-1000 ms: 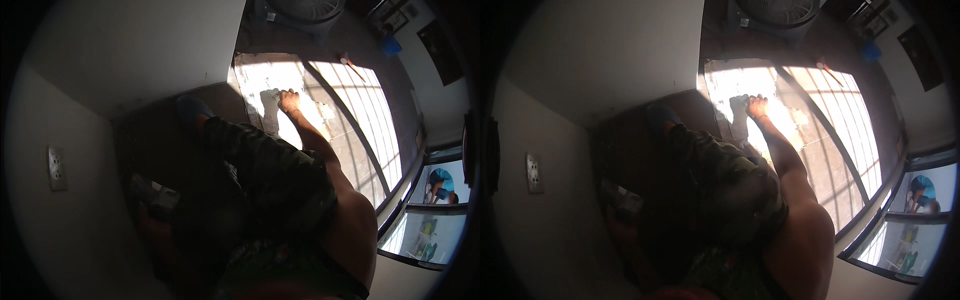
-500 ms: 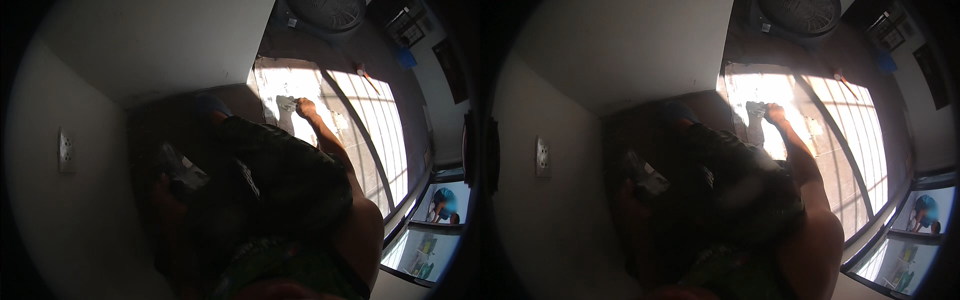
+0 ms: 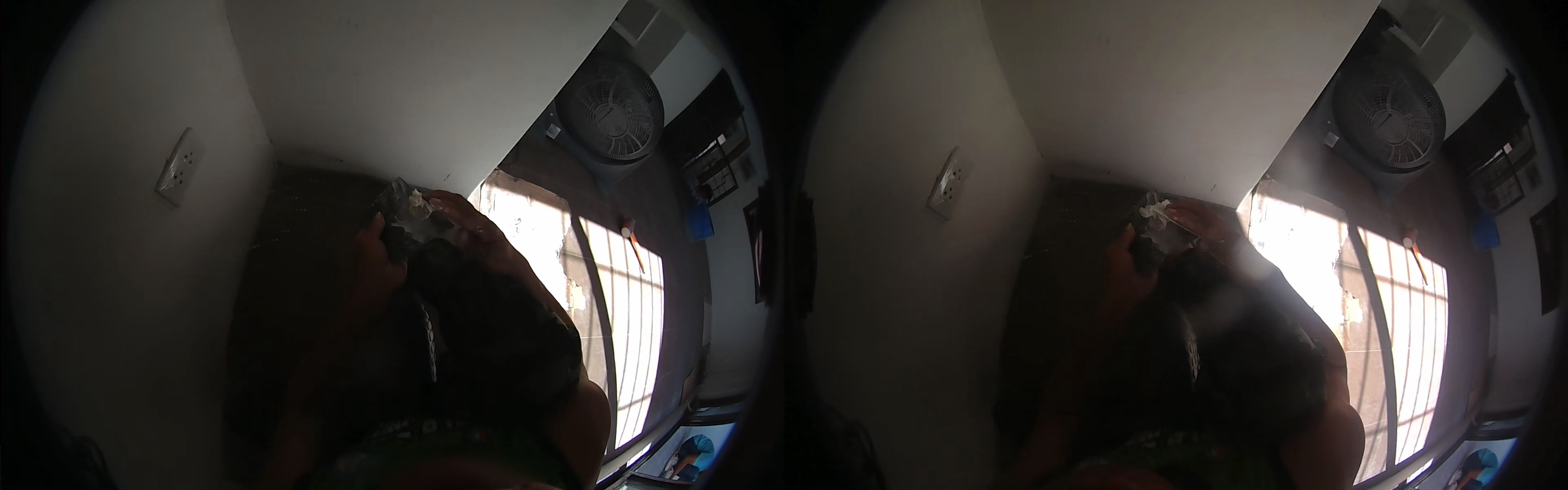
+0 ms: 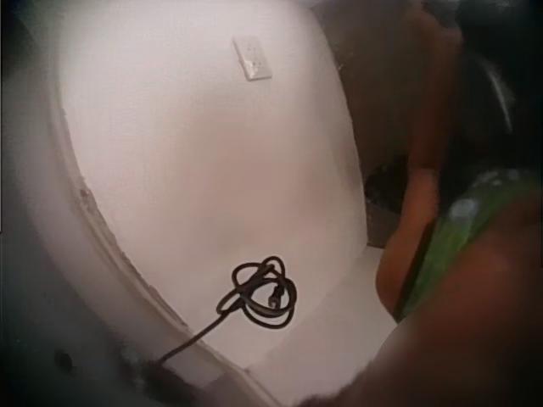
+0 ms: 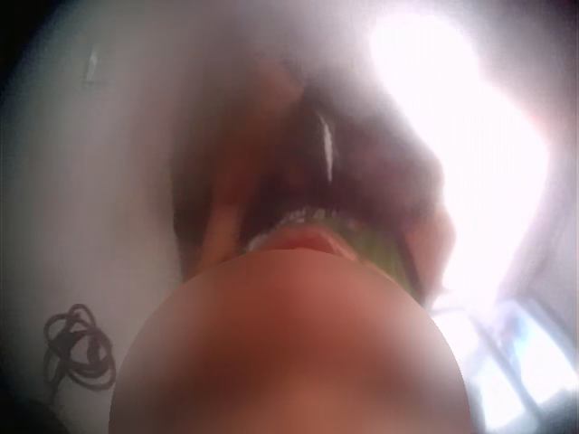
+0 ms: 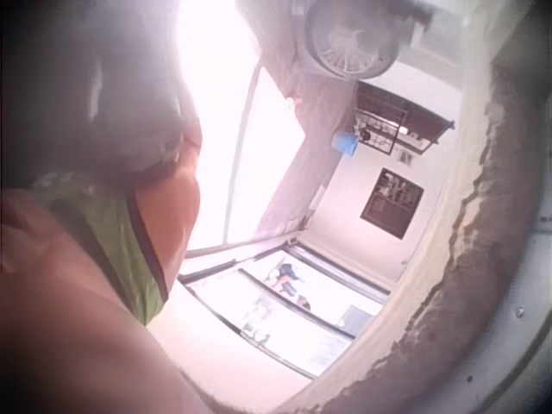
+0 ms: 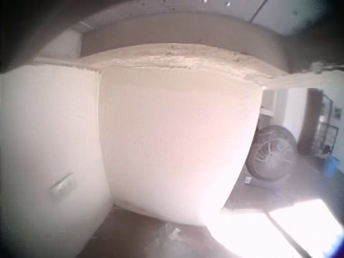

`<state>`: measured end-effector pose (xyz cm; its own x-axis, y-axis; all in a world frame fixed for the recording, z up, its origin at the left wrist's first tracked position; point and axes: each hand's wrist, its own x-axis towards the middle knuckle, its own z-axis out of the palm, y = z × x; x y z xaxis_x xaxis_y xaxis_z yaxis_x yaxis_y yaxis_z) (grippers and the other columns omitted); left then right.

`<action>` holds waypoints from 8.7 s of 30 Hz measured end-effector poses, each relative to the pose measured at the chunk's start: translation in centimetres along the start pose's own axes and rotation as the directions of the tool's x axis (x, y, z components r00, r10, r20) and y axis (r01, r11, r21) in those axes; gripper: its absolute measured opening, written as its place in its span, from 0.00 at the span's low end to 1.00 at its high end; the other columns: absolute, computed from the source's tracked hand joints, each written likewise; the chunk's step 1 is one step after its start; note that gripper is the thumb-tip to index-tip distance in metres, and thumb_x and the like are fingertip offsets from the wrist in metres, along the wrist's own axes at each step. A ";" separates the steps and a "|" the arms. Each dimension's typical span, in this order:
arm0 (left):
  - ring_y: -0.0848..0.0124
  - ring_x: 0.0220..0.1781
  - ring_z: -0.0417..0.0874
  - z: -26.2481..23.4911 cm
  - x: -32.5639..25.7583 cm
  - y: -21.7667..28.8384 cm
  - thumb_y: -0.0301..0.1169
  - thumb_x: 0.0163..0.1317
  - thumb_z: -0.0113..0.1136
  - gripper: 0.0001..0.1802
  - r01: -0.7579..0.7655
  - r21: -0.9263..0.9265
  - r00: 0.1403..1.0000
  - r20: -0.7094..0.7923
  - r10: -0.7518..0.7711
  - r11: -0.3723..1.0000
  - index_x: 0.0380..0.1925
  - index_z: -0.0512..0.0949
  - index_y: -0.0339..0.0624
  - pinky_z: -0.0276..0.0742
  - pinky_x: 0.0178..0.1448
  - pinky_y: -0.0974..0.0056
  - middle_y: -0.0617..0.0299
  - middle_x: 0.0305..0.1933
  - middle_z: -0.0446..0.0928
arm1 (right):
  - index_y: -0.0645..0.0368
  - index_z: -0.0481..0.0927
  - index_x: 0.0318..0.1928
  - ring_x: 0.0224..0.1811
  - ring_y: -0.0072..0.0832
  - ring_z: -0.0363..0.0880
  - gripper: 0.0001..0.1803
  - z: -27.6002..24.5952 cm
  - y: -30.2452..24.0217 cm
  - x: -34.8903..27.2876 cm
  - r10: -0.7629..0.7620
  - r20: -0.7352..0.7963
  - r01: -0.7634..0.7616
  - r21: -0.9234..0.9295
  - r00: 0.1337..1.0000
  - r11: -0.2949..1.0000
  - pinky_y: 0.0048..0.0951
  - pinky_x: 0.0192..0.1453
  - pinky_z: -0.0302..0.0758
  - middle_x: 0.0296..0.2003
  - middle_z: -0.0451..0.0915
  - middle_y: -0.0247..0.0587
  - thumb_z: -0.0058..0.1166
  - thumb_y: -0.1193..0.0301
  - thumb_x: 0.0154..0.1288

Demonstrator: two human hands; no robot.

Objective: The person applies plaster to the upper corner of a wall using a trowel and a hawk. They repeatedly scoop plaster from the hawk and smooth it along the ceiling-wall junction, working methodically along the corner.

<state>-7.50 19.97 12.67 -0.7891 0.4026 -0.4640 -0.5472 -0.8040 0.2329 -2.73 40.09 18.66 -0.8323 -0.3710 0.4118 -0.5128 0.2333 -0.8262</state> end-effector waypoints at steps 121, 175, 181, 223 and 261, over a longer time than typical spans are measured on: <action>0.76 0.50 0.77 1.0 -12.0 12.7 0.30 0.70 0.55 0.19 -0.744 0.323 0.666 0.282 0.690 0.585 0.59 0.72 0.37 0.73 0.57 0.65 0.64 0.50 0.77 | 0.42 0.87 0.49 0.57 0.36 0.77 0.21 6.2 -17.1 12.5 -0.227 0.395 0.456 -0.762 0.890 0.459 0.43 0.64 0.69 0.48 0.82 0.30 0.69 0.67 0.50; 0.75 0.36 0.69 -25.3 -4.5 18.0 0.34 0.66 0.62 0.14 -0.437 0.799 0.614 -0.072 0.786 0.414 0.30 0.72 0.34 0.73 0.41 0.61 0.64 0.32 0.73 | 0.44 0.78 0.57 0.57 0.35 0.71 0.24 -7.1 -12.3 35.9 -0.432 0.225 -0.155 -0.712 0.874 -0.685 0.51 0.57 0.69 0.53 0.76 0.29 0.61 0.68 0.58; 0.73 0.40 0.76 -23.6 -4.2 18.3 0.33 0.66 0.61 0.13 -0.290 0.844 0.688 -0.144 0.711 0.452 0.38 0.77 0.31 0.75 0.46 0.62 0.59 0.37 0.80 | 0.52 0.77 0.49 0.42 0.29 0.80 0.15 -4.2 -12.6 36.6 -0.494 0.132 -0.207 -0.793 0.859 -0.573 0.31 0.35 0.80 0.41 0.80 0.32 0.58 0.71 0.60; 0.74 0.38 0.74 -27.1 -3.0 18.2 0.34 0.64 0.60 0.13 -0.243 0.850 0.730 -0.156 0.665 0.467 0.35 0.74 0.32 0.75 0.43 0.58 0.58 0.35 0.78 | 0.41 0.77 0.59 0.60 0.35 0.70 0.26 -5.3 -11.0 43.1 -0.490 0.276 -0.128 -0.756 0.827 -0.642 0.52 0.57 0.68 0.61 0.71 0.28 0.61 0.70 0.58; 0.75 0.35 0.73 -25.3 -2.1 18.5 0.33 0.64 0.61 0.11 -0.182 0.865 0.757 -0.180 0.628 0.467 0.32 0.74 0.36 0.72 0.40 0.60 0.62 0.32 0.76 | 0.53 0.74 0.48 0.43 0.31 0.80 0.16 -0.6 -13.5 44.6 -0.600 0.137 -0.204 -0.861 0.788 -0.466 0.36 0.35 0.82 0.41 0.78 0.36 0.59 0.70 0.59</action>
<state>-8.89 -6.79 -3.65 -0.8909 -0.2785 -0.3588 -0.3537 -0.0701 0.9327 -33.05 20.92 48.42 -0.3199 -0.5558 0.7673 0.2280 0.7409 0.6317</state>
